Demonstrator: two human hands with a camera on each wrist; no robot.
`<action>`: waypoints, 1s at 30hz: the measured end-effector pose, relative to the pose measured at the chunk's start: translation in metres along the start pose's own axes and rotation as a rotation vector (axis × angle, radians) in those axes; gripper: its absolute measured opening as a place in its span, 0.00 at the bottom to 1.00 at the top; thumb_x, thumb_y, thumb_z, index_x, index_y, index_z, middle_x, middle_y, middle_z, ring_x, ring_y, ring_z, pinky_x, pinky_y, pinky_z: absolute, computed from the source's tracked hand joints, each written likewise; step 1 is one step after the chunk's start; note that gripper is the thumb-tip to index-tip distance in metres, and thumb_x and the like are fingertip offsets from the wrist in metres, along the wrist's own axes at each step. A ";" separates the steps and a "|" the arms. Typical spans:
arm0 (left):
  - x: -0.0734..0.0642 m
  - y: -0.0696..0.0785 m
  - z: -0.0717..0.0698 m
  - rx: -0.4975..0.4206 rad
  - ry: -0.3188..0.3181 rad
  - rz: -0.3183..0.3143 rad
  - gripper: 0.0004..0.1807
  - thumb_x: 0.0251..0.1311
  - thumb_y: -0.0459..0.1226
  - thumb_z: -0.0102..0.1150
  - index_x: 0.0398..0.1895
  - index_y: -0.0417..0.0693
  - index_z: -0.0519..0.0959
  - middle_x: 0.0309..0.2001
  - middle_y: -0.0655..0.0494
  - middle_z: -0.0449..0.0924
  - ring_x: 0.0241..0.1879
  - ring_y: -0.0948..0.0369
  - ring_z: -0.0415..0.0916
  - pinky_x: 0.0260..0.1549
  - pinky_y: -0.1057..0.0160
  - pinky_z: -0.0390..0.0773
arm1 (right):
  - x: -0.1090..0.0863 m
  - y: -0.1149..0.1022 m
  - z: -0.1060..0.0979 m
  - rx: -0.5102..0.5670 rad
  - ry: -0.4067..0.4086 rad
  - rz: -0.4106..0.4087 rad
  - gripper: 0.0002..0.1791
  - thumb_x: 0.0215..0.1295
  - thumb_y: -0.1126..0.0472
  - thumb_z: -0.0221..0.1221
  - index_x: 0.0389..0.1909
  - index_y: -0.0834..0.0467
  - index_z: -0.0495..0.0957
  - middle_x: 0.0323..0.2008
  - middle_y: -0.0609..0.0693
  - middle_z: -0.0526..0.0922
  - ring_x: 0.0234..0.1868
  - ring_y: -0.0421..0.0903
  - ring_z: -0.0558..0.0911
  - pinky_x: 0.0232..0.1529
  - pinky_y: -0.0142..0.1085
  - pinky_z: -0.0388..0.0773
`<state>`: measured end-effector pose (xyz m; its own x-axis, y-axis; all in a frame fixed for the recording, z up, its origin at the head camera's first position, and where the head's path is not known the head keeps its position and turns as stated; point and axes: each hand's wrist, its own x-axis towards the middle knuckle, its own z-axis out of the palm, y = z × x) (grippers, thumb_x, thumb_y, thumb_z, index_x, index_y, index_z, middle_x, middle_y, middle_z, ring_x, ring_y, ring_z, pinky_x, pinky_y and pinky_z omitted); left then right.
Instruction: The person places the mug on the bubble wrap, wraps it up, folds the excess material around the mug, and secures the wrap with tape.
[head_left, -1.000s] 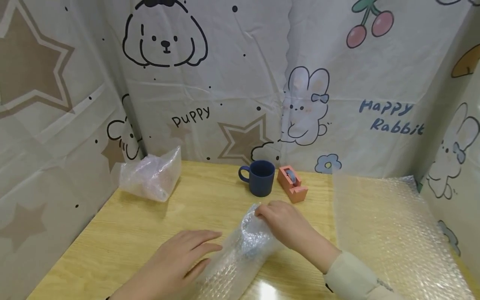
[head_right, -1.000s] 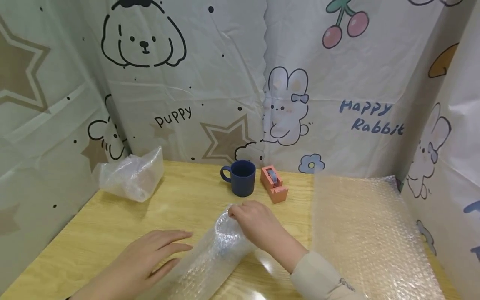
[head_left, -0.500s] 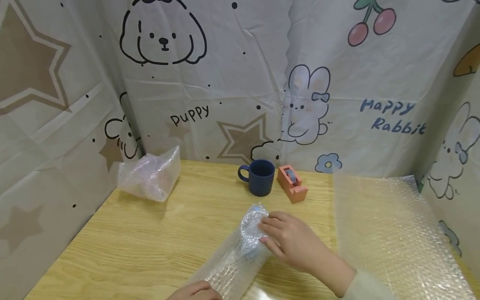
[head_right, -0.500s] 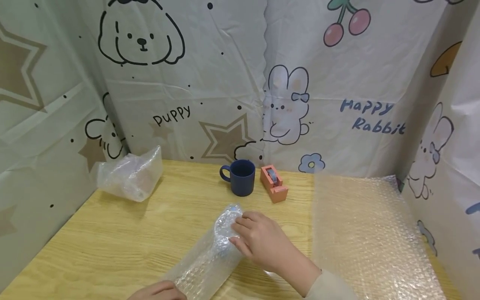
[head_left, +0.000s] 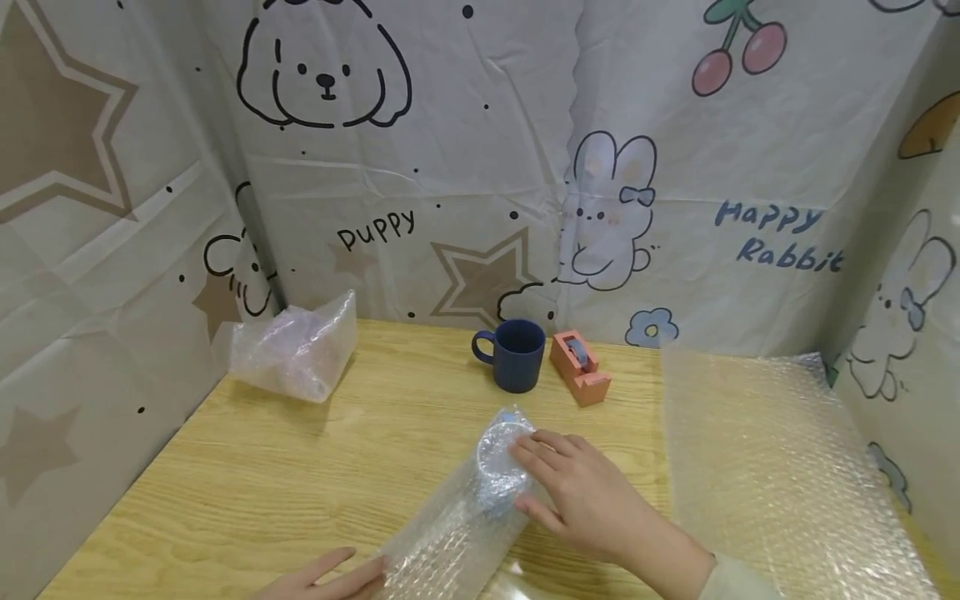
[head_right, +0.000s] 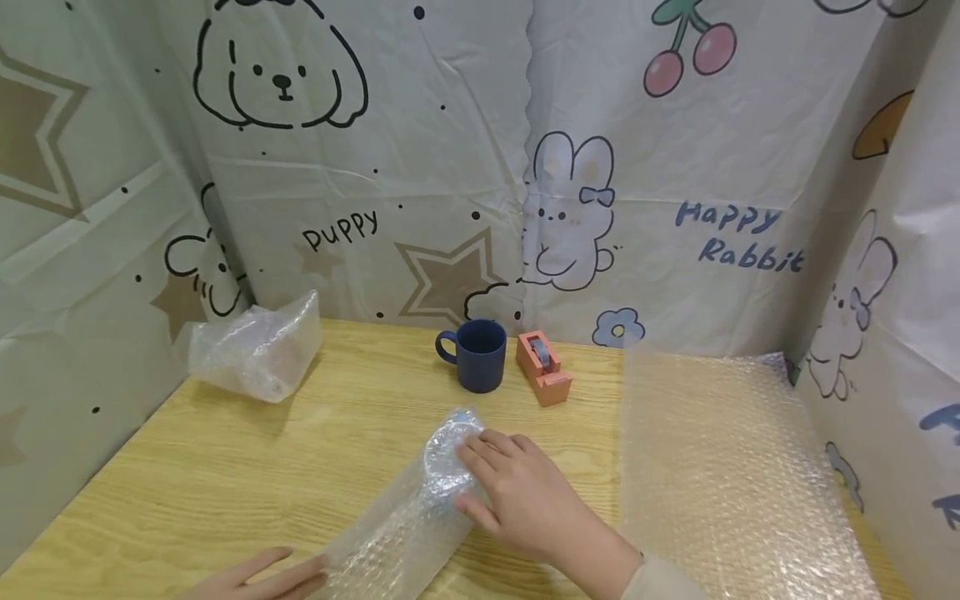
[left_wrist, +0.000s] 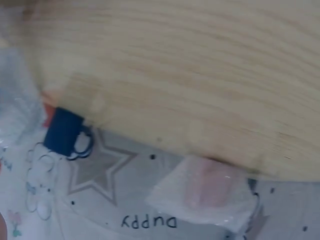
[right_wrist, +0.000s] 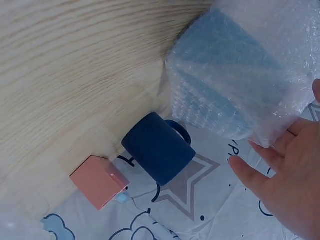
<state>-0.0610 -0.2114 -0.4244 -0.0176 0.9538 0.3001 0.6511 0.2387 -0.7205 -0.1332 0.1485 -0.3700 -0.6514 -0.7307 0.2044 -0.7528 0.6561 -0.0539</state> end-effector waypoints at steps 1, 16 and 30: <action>-0.005 0.000 0.000 -0.018 -0.008 0.000 0.21 0.80 0.41 0.27 0.54 0.53 0.76 0.66 0.48 0.72 0.74 0.51 0.53 0.72 0.48 0.53 | 0.000 0.000 0.001 0.000 0.000 -0.002 0.33 0.75 0.38 0.45 0.70 0.55 0.68 0.68 0.50 0.72 0.67 0.50 0.70 0.64 0.50 0.70; -0.032 -0.003 -0.006 -0.096 -0.055 -0.079 0.26 0.79 0.50 0.28 0.71 0.48 0.63 0.76 0.44 0.50 0.76 0.51 0.44 0.70 0.53 0.58 | -0.008 -0.001 0.011 -0.009 0.053 -0.032 0.33 0.75 0.40 0.46 0.69 0.58 0.67 0.71 0.52 0.66 0.70 0.51 0.66 0.63 0.49 0.71; 0.001 -0.015 -0.012 -0.363 0.173 -0.373 0.16 0.76 0.48 0.43 0.34 0.58 0.80 0.37 0.65 0.81 0.40 0.63 0.80 0.34 0.62 0.76 | -0.016 -0.003 0.013 -0.078 0.116 -0.100 0.33 0.73 0.39 0.50 0.68 0.59 0.70 0.68 0.52 0.68 0.69 0.52 0.65 0.68 0.50 0.65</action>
<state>-0.0614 -0.2163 -0.4057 -0.1924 0.7649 0.6147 0.8451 0.4475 -0.2924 -0.1218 0.1559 -0.3857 -0.5545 -0.7695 0.3169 -0.8010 0.5968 0.0476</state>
